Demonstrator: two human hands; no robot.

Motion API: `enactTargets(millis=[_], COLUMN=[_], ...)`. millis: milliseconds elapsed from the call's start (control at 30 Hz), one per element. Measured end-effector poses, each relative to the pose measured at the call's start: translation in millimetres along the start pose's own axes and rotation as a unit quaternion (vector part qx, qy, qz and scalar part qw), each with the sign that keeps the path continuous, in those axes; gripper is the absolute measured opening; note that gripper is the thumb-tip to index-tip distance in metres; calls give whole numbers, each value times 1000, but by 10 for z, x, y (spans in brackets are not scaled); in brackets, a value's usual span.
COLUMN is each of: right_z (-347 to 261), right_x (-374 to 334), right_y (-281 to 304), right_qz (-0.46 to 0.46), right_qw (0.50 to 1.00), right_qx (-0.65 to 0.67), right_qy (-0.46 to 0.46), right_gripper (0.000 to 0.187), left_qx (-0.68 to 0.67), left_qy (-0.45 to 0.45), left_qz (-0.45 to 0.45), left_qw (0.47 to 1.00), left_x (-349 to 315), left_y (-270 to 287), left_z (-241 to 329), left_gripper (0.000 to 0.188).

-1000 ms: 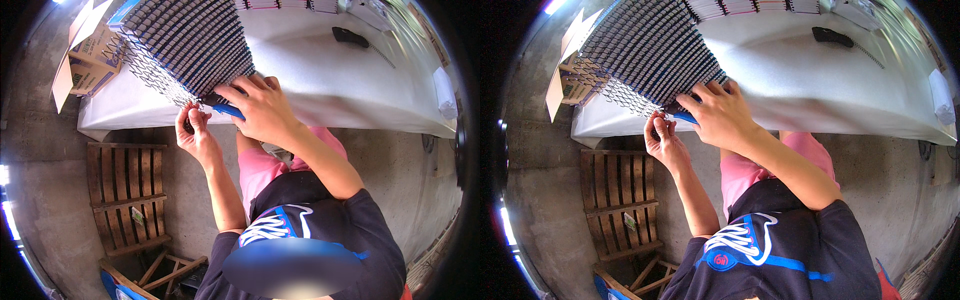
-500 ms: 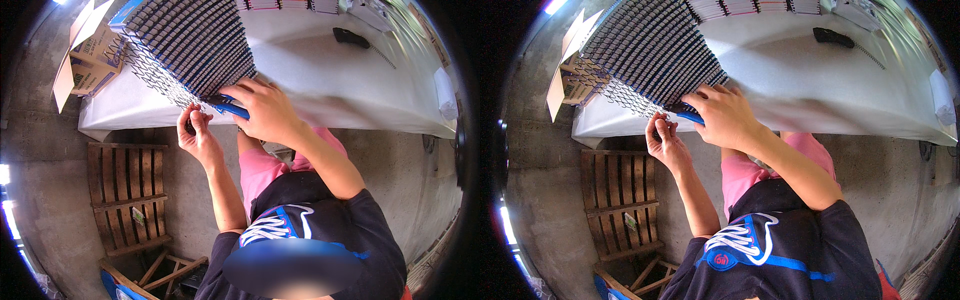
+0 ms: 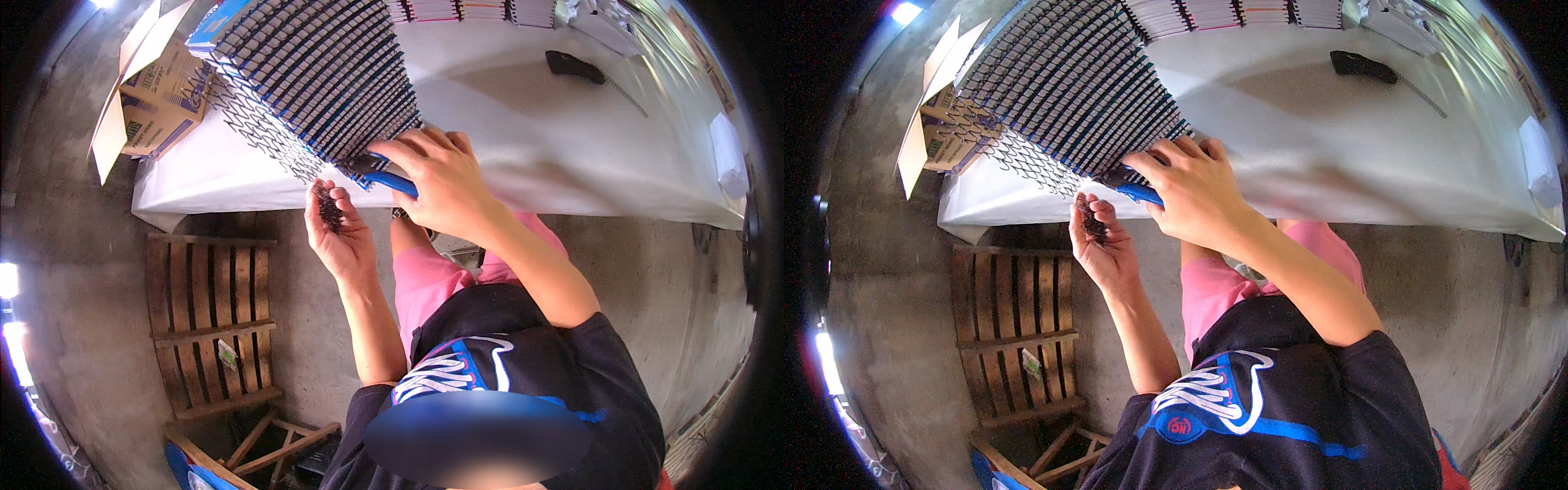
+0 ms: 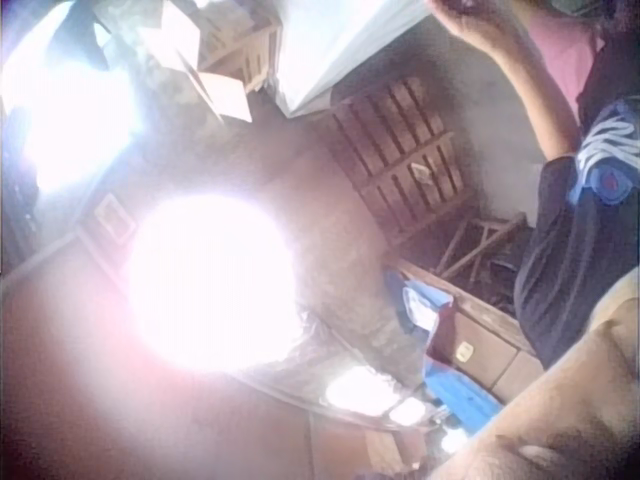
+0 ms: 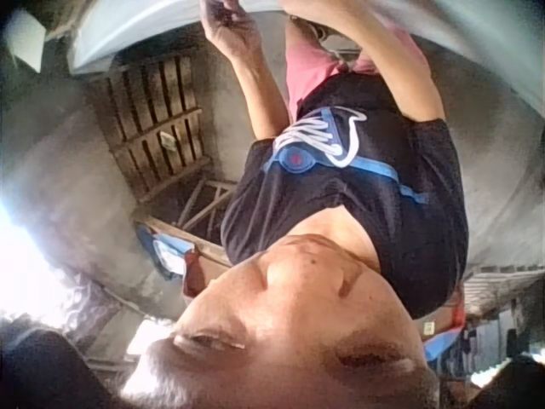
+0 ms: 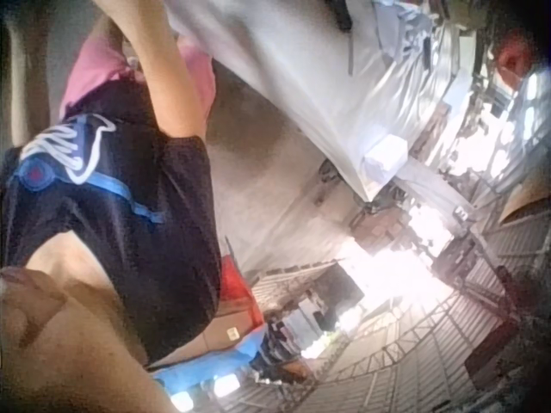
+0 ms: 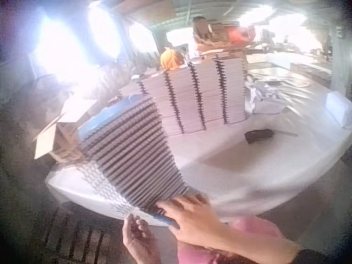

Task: The person uses pliers to trim and tuck the ends of the spiral wires on a stack of notebooks.

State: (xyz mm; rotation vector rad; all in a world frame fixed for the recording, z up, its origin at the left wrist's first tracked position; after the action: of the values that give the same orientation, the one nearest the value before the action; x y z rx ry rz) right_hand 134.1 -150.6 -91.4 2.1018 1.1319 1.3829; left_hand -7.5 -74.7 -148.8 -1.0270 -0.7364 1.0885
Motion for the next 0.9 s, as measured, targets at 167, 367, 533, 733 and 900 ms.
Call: enactTargets(millis=[167,367,533,733,900], right_z=[-67,-120,-148,-107,-67], right_x=[17,62,85,87,44], right_y=[48,26,20,-55,-41], right_qz=[-18,-21,-25,-70,-97], right_qw=[1000,999,999,997,992], right_qx=[-22,-32,-25,-10,54], right_qy=[-6,-7,-9,-5,-55], right_gripper=[54,53,51,50,50], left_qx=[-51,220,294,315,313], left_qy=[57,-96,-133,-153,-161], left_qz=[14,-29,-21,-6,3], left_qw=[997,970,946,937,936], left_x=[35,63,94,94,102], left_y=[-27,-273,-295,-289,-271], left_z=[65,138,149,141,137], left_gripper=[29,24,17,17,19])
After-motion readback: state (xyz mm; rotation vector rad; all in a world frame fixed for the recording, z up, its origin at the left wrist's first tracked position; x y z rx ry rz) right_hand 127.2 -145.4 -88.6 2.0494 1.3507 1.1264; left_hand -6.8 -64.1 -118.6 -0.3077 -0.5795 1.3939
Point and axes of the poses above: each hand's wrist, its own x-axis towards the middle knuckle, its own y-axis out of the back of the hand, z = x × y, the point moved 3 cm from there along x, towards the middle knuckle, and after that the axes turned 1 degree about y, right-handed, at the moved point
